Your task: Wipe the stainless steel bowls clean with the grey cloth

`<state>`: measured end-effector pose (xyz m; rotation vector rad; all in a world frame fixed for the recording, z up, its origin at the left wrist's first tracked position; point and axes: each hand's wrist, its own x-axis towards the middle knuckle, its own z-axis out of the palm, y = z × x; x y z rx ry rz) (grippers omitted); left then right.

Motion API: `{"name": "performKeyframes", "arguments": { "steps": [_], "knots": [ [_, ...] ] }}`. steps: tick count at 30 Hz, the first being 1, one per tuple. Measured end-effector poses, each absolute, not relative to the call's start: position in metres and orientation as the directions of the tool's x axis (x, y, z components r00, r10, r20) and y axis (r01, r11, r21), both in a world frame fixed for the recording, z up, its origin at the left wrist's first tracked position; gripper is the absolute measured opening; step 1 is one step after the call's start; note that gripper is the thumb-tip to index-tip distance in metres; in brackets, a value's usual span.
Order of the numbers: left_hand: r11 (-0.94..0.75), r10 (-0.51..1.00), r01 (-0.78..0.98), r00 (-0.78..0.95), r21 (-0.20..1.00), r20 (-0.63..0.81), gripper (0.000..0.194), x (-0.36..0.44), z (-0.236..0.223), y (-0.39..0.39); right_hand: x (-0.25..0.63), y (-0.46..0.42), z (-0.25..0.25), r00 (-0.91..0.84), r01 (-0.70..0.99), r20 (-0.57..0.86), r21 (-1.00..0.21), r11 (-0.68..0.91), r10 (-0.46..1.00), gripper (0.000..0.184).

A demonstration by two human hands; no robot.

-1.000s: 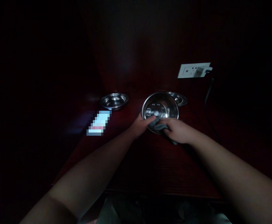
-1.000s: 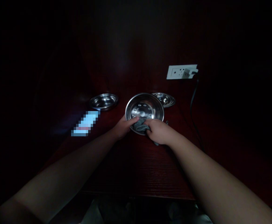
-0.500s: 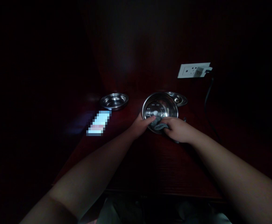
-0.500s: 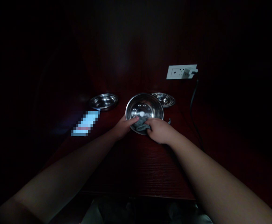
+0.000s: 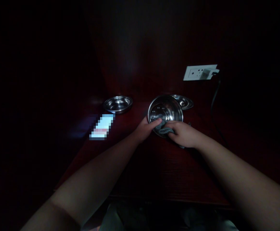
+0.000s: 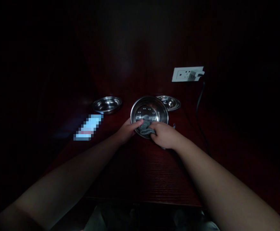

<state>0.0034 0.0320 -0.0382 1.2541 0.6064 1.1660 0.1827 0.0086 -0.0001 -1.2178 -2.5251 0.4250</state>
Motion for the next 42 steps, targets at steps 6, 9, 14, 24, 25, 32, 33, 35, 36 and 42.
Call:
{"name": "performKeyframes", "arguments": {
  "steps": [6,9,14,24,25,32,33,35,36,42],
  "knots": [
    [-0.101,0.917,-0.336,0.334,0.936,0.219,0.034,0.0032,-0.0388,0.0327,0.1823,0.0078,-0.0002,-0.615,0.678,0.154,-0.398,0.618,0.773,0.017],
    [-0.094,0.922,-0.334,0.327,0.938,0.208,0.036,0.0035,-0.0382,0.0318,0.1822,0.0075,0.0002,-0.621,0.672,0.157,-0.399,0.625,0.768,0.019],
    [-0.091,0.931,-0.331,0.307,0.939,0.198,0.041,0.0043,-0.0384,0.0314,0.1819,0.0073,-0.0005,-0.629,0.66,0.161,-0.407,0.632,0.761,0.021],
    [-0.13,0.936,-0.338,0.268,0.932,0.228,0.042,0.0052,-0.0414,0.0351,0.1813,0.0062,-0.0009,-0.634,0.649,0.168,-0.414,0.638,0.755,0.022],
    [-0.13,0.935,-0.338,0.27,0.932,0.229,0.041,0.0054,-0.0416,0.0353,0.1814,0.0064,-0.0013,-0.635,0.648,0.171,-0.413,0.64,0.754,0.022],
    [-0.146,0.926,-0.356,0.28,0.923,0.254,0.039,0.0064,-0.0397,0.0347,0.182,0.0075,-0.0028,-0.64,0.643,0.178,-0.409,0.648,0.747,0.023],
    [-0.148,0.924,-0.355,0.282,0.923,0.257,0.038,0.0063,-0.0393,0.0344,0.1821,0.0076,-0.0028,-0.639,0.644,0.178,-0.408,0.647,0.748,0.023],
    [-0.153,0.923,-0.349,0.283,0.924,0.26,0.037,0.0061,-0.0389,0.0342,0.1822,0.0075,-0.0028,-0.635,0.649,0.177,-0.407,0.643,0.752,0.024],
    [-0.154,0.924,-0.346,0.282,0.926,0.259,0.037,0.006,-0.0389,0.0342,0.1822,0.0074,-0.0027,-0.632,0.651,0.175,-0.408,0.64,0.755,0.024],
    [-0.14,0.926,-0.354,0.284,0.925,0.248,0.038,0.0056,-0.0397,0.0349,0.1822,0.0068,-0.0024,-0.634,0.65,0.18,-0.404,0.644,0.752,0.024]
  ]
}}
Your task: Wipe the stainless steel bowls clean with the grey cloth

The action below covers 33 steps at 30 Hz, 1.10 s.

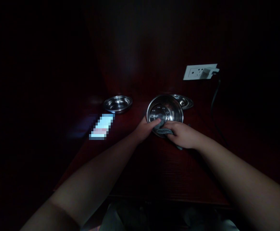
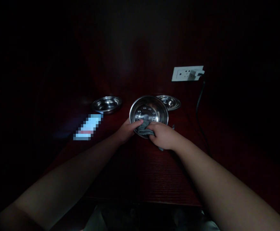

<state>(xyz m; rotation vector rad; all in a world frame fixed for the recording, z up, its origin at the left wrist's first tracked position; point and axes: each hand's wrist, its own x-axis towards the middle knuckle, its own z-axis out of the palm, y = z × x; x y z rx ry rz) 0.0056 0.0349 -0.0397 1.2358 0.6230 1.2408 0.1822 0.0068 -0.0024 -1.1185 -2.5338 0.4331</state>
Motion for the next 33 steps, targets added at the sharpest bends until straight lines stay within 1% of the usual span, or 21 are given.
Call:
{"name": "performKeyframes", "arguments": {
  "steps": [2,8,14,20,24,30,33],
  "knots": [
    [-0.147,0.926,-0.35,0.279,0.925,0.253,0.04,0.0058,-0.04,0.0353,0.1822,0.0068,-0.0024,-0.637,0.647,0.181,-0.403,0.647,0.75,0.024],
    [-0.155,0.925,-0.347,0.278,0.925,0.259,0.032,0.0058,-0.041,0.0361,0.1815,0.0068,-0.0021,-0.635,0.652,0.178,-0.399,0.645,0.752,0.024],
    [-0.135,0.933,-0.348,0.272,0.928,0.237,0.038,0.0055,-0.0437,0.0376,0.1811,0.0061,-0.0017,-0.638,0.653,0.183,-0.386,0.651,0.748,0.024],
    [-0.12,0.936,-0.336,0.275,0.934,0.219,0.034,0.0051,-0.0438,0.0375,0.181,0.0056,-0.0012,-0.64,0.645,0.185,-0.398,0.653,0.746,0.025],
    [-0.129,0.931,-0.331,0.284,0.935,0.229,0.036,0.0048,-0.0424,0.037,0.1811,0.0055,-0.0011,-0.64,0.653,0.177,-0.388,0.65,0.748,0.023],
    [-0.117,0.935,-0.325,0.281,0.938,0.214,0.037,0.0047,-0.0422,0.0361,0.1814,0.0056,-0.0015,-0.637,0.648,0.185,-0.398,0.65,0.748,0.027],
    [-0.104,0.942,-0.333,0.27,0.937,0.201,0.042,0.0049,-0.0419,0.0353,0.1815,0.0056,-0.0015,-0.642,0.64,0.185,-0.404,0.653,0.744,0.029]
  ]
}}
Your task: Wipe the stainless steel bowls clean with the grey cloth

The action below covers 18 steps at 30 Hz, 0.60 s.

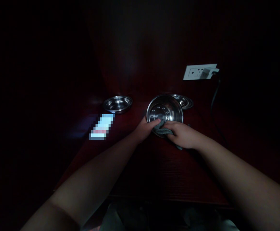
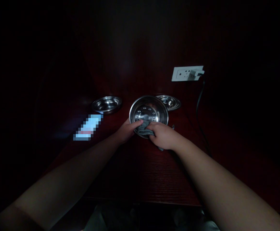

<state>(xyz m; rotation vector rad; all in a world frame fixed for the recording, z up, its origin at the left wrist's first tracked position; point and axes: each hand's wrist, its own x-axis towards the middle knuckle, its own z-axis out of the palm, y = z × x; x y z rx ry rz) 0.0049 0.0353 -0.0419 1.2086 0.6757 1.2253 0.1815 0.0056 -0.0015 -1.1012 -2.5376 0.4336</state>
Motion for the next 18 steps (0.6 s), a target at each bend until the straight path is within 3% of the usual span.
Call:
{"name": "performKeyframes", "arguments": {
  "steps": [5,18],
  "knots": [
    [-0.087,0.943,-0.351,0.273,0.932,0.19,0.046,0.0053,-0.0404,0.0341,0.1814,0.0055,-0.0011,-0.641,0.641,0.186,-0.405,0.652,0.745,0.028],
    [-0.099,0.935,-0.331,0.293,0.938,0.202,0.033,0.0045,-0.0407,0.0352,0.1813,0.0067,-0.0027,-0.65,0.633,0.19,-0.401,0.663,0.736,0.027]
  ]
}}
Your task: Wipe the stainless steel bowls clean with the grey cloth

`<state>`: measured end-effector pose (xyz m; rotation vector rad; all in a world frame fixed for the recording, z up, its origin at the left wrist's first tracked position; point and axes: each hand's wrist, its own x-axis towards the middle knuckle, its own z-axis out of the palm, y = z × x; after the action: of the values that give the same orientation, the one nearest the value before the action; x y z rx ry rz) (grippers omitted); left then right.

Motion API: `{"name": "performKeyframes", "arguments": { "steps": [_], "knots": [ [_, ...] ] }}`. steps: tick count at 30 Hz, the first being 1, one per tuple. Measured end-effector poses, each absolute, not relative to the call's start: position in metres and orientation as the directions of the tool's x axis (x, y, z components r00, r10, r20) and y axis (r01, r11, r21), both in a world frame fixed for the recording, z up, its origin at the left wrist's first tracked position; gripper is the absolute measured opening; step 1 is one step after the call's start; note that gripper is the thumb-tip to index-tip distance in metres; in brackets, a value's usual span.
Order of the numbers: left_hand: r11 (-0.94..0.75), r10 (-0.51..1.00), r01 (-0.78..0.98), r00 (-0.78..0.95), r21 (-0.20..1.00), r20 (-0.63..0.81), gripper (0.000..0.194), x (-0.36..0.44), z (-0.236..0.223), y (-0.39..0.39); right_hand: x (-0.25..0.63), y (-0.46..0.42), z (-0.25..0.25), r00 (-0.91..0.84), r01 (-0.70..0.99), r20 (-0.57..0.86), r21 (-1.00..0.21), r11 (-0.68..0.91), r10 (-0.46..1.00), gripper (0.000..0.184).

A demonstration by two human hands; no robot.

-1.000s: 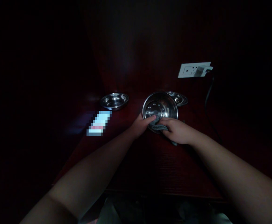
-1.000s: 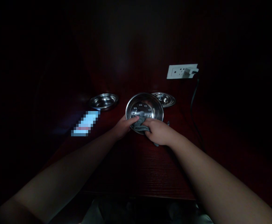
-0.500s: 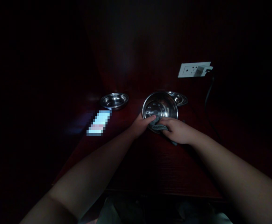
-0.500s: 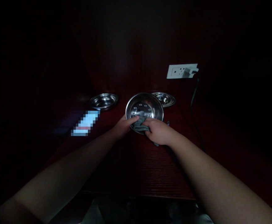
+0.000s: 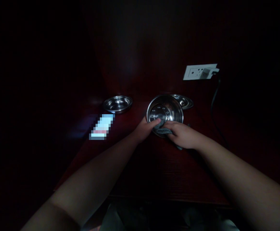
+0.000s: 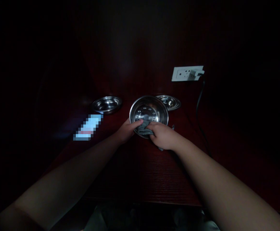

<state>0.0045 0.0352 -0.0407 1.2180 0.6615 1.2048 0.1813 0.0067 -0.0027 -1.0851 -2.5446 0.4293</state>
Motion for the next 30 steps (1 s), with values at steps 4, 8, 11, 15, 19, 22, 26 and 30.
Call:
{"name": "performKeyframes", "arguments": {
  "steps": [4,8,11,15,19,22,26,30],
  "knots": [
    [-0.108,0.929,-0.329,0.303,0.938,0.213,0.035,0.0045,-0.041,0.0365,0.1816,0.0065,-0.0032,-0.649,0.635,0.19,-0.398,0.663,0.736,0.026],
    [-0.102,0.934,-0.348,0.289,0.932,0.21,0.036,0.0053,-0.0415,0.0364,0.1817,0.0067,-0.0034,-0.651,0.641,0.184,-0.386,0.663,0.736,0.023],
    [-0.098,0.937,-0.345,0.284,0.934,0.203,0.034,0.0055,-0.0416,0.0356,0.1818,0.0072,-0.0038,-0.656,0.636,0.186,-0.386,0.669,0.731,0.023],
    [-0.086,0.938,-0.34,0.289,0.936,0.191,0.032,0.0051,-0.0416,0.0354,0.1817,0.0071,-0.0039,-0.65,0.637,0.187,-0.394,0.662,0.737,0.023],
    [-0.073,0.939,-0.336,0.295,0.939,0.179,0.034,0.0049,-0.0422,0.0363,0.1812,0.0064,-0.0033,-0.65,0.632,0.191,-0.402,0.662,0.736,0.023],
    [-0.084,0.937,-0.34,0.292,0.937,0.19,0.032,0.005,-0.0423,0.0366,0.1808,0.0058,-0.0025,-0.653,0.629,0.192,-0.402,0.666,0.733,0.024],
    [-0.108,0.931,-0.336,0.296,0.936,0.214,0.031,0.0049,-0.0419,0.0365,0.1808,0.0056,-0.0018,-0.654,0.635,0.189,-0.389,0.668,0.732,0.023],
    [-0.093,0.937,-0.335,0.29,0.938,0.197,0.035,0.0046,-0.0423,0.0363,0.181,0.006,-0.002,-0.655,0.638,0.187,-0.383,0.668,0.732,0.022]
  ]
}}
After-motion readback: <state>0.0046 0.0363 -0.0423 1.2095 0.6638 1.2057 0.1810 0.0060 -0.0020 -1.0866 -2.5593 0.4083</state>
